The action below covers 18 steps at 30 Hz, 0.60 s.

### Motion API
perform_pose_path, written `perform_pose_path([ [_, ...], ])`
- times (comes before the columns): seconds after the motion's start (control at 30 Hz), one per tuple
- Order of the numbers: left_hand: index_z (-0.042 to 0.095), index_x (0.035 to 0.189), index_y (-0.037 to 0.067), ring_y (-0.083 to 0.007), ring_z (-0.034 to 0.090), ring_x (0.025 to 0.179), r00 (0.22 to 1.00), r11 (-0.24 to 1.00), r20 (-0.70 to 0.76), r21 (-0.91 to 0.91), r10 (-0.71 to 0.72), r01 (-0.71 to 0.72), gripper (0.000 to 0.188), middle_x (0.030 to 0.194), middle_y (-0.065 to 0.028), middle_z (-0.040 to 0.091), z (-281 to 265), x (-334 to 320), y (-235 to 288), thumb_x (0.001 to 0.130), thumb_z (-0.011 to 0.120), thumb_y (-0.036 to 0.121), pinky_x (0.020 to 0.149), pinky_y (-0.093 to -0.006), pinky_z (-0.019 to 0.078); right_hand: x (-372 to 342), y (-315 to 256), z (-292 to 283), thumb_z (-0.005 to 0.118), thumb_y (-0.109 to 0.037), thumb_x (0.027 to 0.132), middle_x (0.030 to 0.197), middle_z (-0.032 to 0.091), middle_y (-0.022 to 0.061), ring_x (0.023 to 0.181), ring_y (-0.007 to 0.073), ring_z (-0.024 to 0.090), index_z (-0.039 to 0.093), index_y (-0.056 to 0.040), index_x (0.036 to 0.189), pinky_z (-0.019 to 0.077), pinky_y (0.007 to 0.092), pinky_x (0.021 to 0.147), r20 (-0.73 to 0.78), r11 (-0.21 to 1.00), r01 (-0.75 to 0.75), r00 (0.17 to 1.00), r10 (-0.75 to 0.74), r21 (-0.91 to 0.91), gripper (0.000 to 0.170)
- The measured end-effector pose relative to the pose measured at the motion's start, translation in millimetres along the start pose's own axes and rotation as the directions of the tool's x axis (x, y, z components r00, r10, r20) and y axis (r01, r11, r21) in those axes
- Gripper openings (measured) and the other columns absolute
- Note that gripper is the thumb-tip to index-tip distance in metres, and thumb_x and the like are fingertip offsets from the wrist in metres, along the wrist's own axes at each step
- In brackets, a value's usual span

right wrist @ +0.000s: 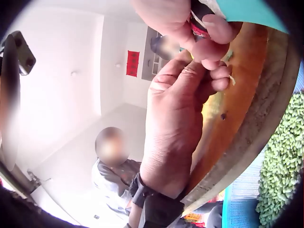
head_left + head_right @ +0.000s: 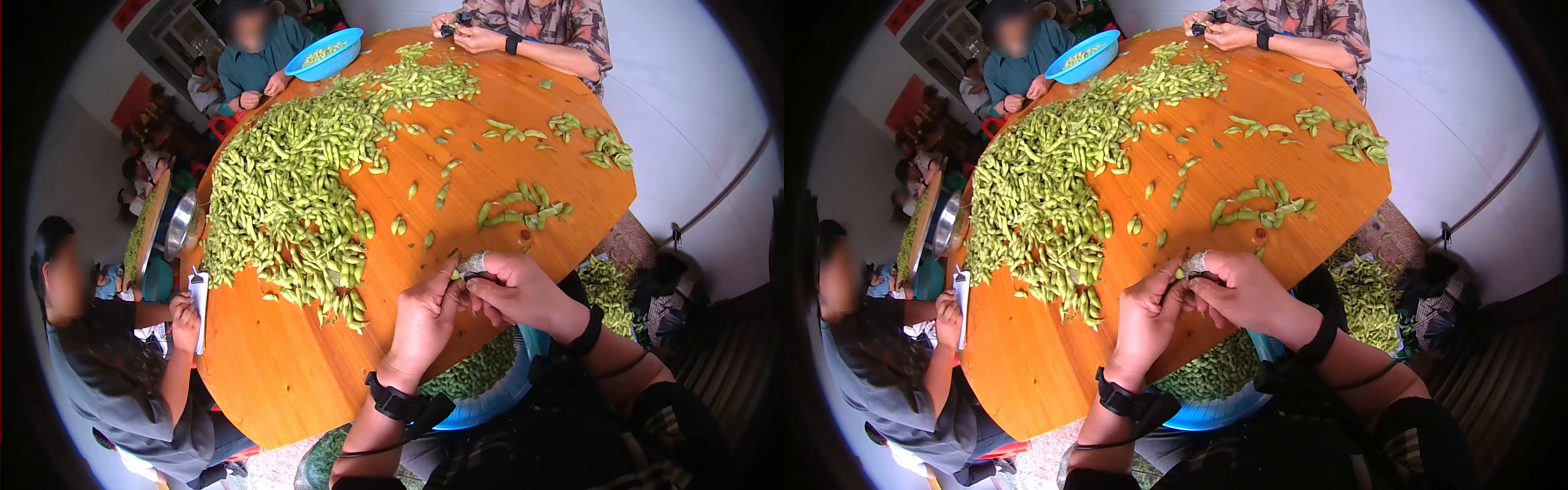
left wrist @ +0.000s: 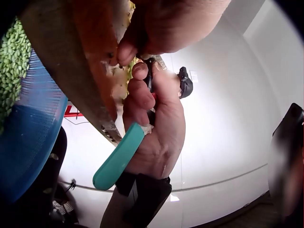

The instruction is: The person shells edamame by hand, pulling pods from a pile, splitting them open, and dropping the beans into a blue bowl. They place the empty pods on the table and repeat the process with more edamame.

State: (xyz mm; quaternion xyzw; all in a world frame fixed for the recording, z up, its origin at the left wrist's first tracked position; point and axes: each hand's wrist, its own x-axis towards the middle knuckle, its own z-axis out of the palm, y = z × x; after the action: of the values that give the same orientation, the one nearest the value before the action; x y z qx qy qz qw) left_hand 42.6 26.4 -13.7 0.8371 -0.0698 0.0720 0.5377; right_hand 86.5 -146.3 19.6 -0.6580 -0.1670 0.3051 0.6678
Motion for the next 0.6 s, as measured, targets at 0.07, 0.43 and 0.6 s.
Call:
perform_pose_path([
  [0.07,0.055,0.13,0.001,-0.0114,0.066,0.07,1.0,0.999,0.006,-0.034,0.003,-0.002,0.039,0.079,-0.0092,0.066,-0.5,-0.4,-1.7,0.092,0.058,-0.002,0.066,-0.0261,0.0544,2.6,5.5,1.9,0.05,-0.006,0.095,0.07,0.058,0.0001,0.051,0.0052,0.052,0.057,-0.0022,0.09,0.0398,0.0207,0.047,-0.011,1.0,0.021,1.0,-0.021,0.005,0.01],
  [0.43,0.052,0.133,-0.001,-0.0107,0.063,0.071,0.953,0.754,0.24,-0.587,-0.185,0.294,0.036,0.088,-0.0061,0.065,-14.2,5.0,14.3,0.097,0.053,0.002,0.067,-0.0226,0.0533,-2.0,-1.8,-20.0,0.054,-0.011,0.095,0.068,0.056,-0.0011,0.05,0.004,0.05,0.061,-0.0045,0.094,0.0365,0.019,0.043,0.126,0.964,-0.098,0.99,0.069,0.246,0.01],
  [0.6,0.052,0.131,-0.001,-0.0077,0.061,0.069,0.972,0.838,0.201,-0.503,-0.123,0.21,0.033,0.088,-0.0044,0.064,-6.9,4.9,5.6,0.098,0.05,0.001,0.065,-0.022,0.0521,-9.0,-7.4,3.2,0.054,-0.009,0.094,0.069,0.056,-0.0007,0.05,0.0044,0.051,0.061,-0.0022,0.094,0.0373,0.0195,0.044,-0.047,0.998,0.028,0.999,-0.025,0.06,0.01],
])
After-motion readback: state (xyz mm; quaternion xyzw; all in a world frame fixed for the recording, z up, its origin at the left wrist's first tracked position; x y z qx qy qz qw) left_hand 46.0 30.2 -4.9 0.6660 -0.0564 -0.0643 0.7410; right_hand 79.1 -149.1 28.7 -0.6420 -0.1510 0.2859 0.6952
